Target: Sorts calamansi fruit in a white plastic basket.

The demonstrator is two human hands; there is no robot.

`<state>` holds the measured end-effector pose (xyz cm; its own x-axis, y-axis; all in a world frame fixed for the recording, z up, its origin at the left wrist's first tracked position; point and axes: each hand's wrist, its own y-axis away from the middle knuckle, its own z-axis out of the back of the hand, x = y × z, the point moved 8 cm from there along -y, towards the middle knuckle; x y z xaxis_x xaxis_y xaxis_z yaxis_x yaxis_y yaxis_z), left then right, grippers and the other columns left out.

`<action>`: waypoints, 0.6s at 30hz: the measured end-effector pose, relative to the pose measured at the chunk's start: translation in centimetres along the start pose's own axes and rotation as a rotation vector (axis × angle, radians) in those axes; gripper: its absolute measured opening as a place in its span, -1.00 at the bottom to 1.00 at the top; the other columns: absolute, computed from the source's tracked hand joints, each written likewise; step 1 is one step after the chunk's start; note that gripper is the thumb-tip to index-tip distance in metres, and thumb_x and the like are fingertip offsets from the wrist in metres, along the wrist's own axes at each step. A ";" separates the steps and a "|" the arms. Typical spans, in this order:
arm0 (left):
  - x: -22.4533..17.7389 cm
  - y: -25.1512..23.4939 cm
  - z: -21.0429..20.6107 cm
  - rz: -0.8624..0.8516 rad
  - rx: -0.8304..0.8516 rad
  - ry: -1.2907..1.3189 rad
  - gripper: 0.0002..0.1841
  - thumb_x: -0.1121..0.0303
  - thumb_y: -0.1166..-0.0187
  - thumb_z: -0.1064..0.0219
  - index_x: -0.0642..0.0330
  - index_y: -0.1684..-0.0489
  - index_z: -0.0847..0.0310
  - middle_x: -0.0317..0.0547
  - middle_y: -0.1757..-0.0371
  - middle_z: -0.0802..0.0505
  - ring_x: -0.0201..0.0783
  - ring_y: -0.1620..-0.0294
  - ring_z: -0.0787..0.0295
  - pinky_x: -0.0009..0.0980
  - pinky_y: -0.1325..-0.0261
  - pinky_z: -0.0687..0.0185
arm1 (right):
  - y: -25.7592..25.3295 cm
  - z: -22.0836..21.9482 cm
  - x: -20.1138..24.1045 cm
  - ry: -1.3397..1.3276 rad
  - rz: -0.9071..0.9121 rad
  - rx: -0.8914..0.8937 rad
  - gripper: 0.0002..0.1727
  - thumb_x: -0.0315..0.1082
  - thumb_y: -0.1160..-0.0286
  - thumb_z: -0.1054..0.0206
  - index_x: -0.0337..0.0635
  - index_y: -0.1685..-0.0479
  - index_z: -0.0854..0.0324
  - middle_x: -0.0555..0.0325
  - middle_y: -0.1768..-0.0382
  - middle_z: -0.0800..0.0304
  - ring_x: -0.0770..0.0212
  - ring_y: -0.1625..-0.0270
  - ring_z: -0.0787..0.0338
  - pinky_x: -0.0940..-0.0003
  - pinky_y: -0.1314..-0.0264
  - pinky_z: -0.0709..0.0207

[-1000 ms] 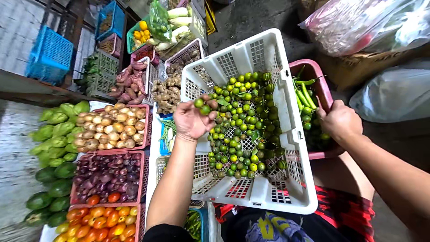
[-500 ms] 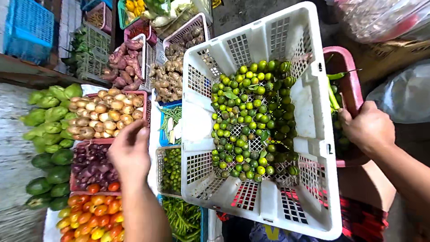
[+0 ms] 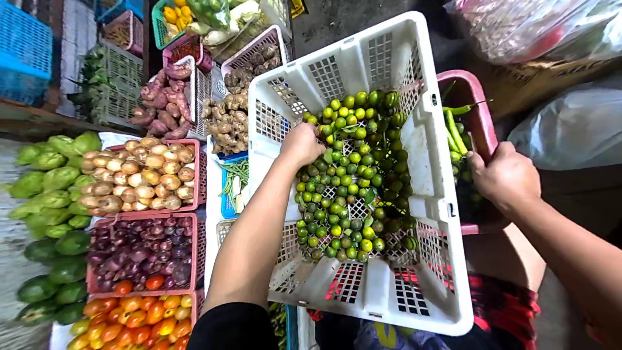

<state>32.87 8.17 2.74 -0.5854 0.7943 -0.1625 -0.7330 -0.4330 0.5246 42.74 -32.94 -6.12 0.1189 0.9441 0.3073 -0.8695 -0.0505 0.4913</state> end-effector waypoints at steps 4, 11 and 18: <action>0.8 5.7 0.8 -0.015 0.178 0.915 -0.64 0.39 -0.72 -0.23 0.28 -0.42 -0.58 0.09 -0.11 -0.85 -0.16 0.12 -0.89 -0.27 0.15 -0.82 | -0.3 0.4 -0.1 -0.002 0.027 -0.004 -0.32 0.22 -0.75 -0.06 -0.36 -0.24 -0.44 -0.57 0.05 -0.70 -0.59 -0.10 -0.75 -0.55 0.03 -0.51; 0.5 13.2 0.3 -0.115 0.257 1.345 -0.59 0.27 -0.85 0.09 0.19 -0.40 -0.61 0.02 -0.03 -0.85 -0.23 0.26 -0.84 -0.37 0.31 -0.78 | 0.4 0.3 0.2 0.006 0.035 -0.013 -0.27 0.23 -0.75 -0.04 -0.38 -0.32 -0.44 -0.61 -0.08 -0.69 -0.59 -0.21 -0.72 -0.57 -0.07 -0.49; 16.5 25.2 1.1 0.115 -0.373 1.124 -0.51 0.14 -0.93 0.24 0.10 -0.18 -0.68 -0.18 0.17 -0.78 -0.34 0.38 -0.70 -0.43 0.35 -0.69 | 1.7 0.9 -0.1 -0.025 0.114 -0.130 -0.35 0.13 -0.82 0.03 -0.28 -0.53 -0.35 -0.56 -0.14 -0.70 -0.58 -0.26 -0.71 -0.57 -0.17 -0.48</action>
<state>5.17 10.81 14.21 -0.4935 0.0038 -0.8697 -0.6026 -0.7226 0.3387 41.64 -33.44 -4.63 0.0268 0.9264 0.3757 -0.9325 -0.1123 0.3434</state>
